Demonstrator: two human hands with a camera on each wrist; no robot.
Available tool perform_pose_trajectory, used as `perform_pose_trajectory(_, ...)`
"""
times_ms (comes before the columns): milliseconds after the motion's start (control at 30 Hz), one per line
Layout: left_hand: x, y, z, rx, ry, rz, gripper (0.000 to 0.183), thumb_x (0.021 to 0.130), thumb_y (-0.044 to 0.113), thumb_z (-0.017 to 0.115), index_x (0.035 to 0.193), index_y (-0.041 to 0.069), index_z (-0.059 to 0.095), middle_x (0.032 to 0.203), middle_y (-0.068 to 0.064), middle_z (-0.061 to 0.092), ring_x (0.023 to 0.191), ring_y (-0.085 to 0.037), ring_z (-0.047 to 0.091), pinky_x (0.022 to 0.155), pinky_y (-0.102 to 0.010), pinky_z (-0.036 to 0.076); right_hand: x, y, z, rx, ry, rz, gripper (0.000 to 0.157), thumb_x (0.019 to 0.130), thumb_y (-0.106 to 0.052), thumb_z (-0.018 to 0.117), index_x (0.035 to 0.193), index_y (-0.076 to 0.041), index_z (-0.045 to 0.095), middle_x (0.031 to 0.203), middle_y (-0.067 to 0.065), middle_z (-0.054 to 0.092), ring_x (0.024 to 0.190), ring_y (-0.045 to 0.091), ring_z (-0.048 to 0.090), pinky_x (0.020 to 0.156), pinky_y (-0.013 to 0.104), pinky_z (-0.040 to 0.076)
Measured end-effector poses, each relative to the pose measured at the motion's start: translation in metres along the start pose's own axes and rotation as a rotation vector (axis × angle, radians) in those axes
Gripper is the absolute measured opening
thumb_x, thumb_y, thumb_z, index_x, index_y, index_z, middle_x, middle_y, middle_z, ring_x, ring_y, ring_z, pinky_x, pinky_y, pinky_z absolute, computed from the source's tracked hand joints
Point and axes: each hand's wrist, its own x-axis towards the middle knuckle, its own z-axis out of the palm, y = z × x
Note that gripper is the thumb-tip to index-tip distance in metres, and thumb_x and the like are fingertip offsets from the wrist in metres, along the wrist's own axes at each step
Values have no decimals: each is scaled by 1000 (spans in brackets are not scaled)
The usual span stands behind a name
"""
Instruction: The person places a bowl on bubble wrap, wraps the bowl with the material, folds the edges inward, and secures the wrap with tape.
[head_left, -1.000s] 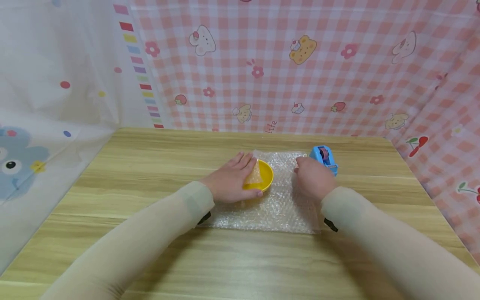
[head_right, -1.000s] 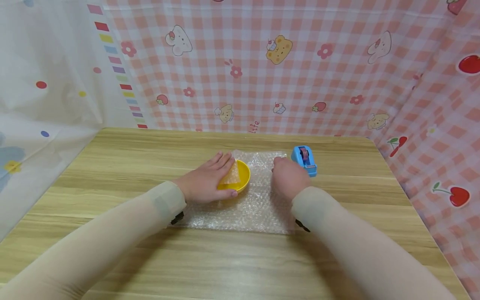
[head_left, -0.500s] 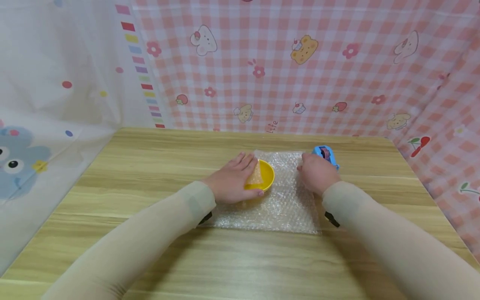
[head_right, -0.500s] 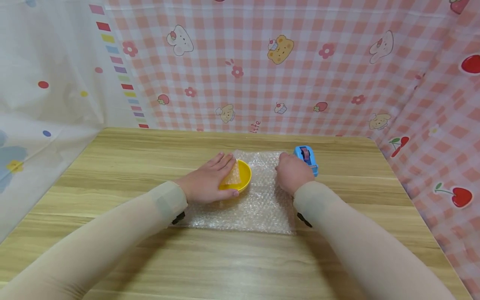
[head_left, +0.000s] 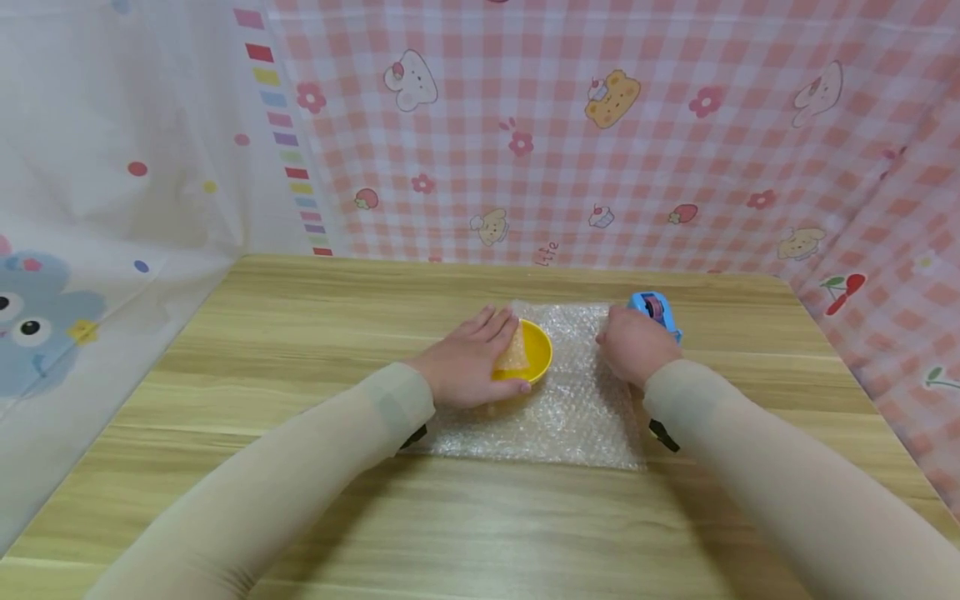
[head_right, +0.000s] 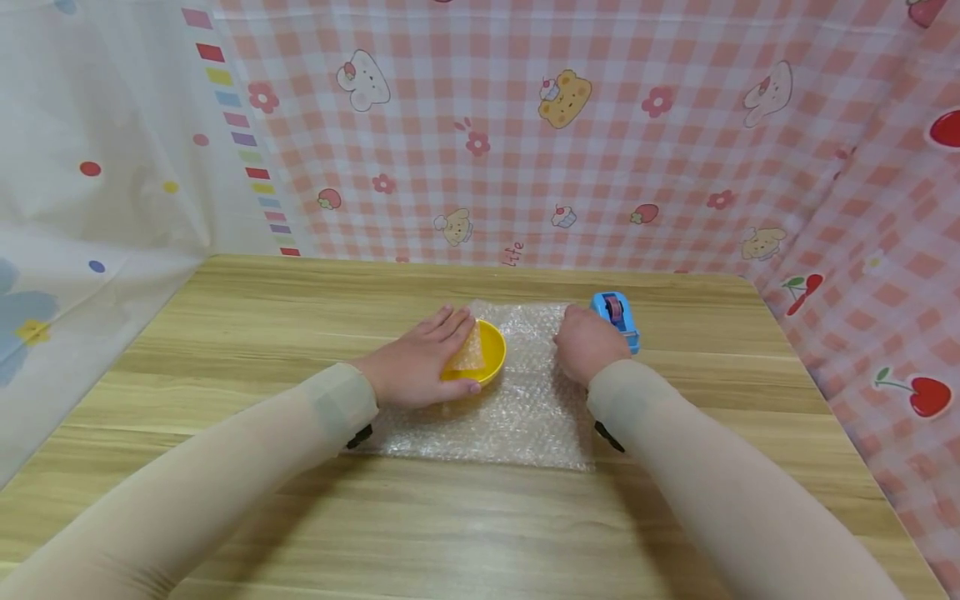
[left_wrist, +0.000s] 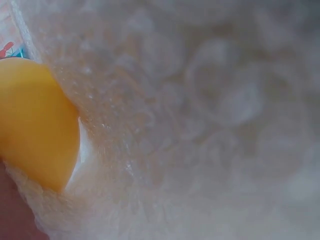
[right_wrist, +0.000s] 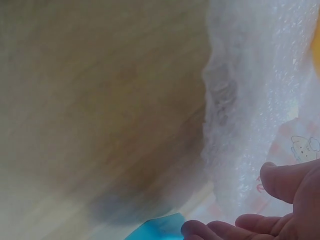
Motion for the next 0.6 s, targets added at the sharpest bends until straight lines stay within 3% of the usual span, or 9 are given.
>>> perform_pose_trajectory(267, 0, 0, 0, 19, -4, 3, 104, 101, 79, 33, 169, 9, -1, 179, -7, -8, 166, -31, -7, 135, -43, 3, 3, 1, 2, 45, -30, 44, 46, 110, -26, 52, 134, 13, 47, 113, 27, 68, 94, 32, 69, 81, 48, 59)
perform_pose_trajectory(600, 2, -1, 1, 24, 6, 16, 103, 101, 77, 35, 169, 7, 0, 179, -10, -4, 166, -34, -3, 135, -44, 5, 5, -1, 3, 108, -73, 86, 51, 111, -28, 50, 140, 13, 42, 114, 25, 67, 91, 30, 68, 71, 37, 58)
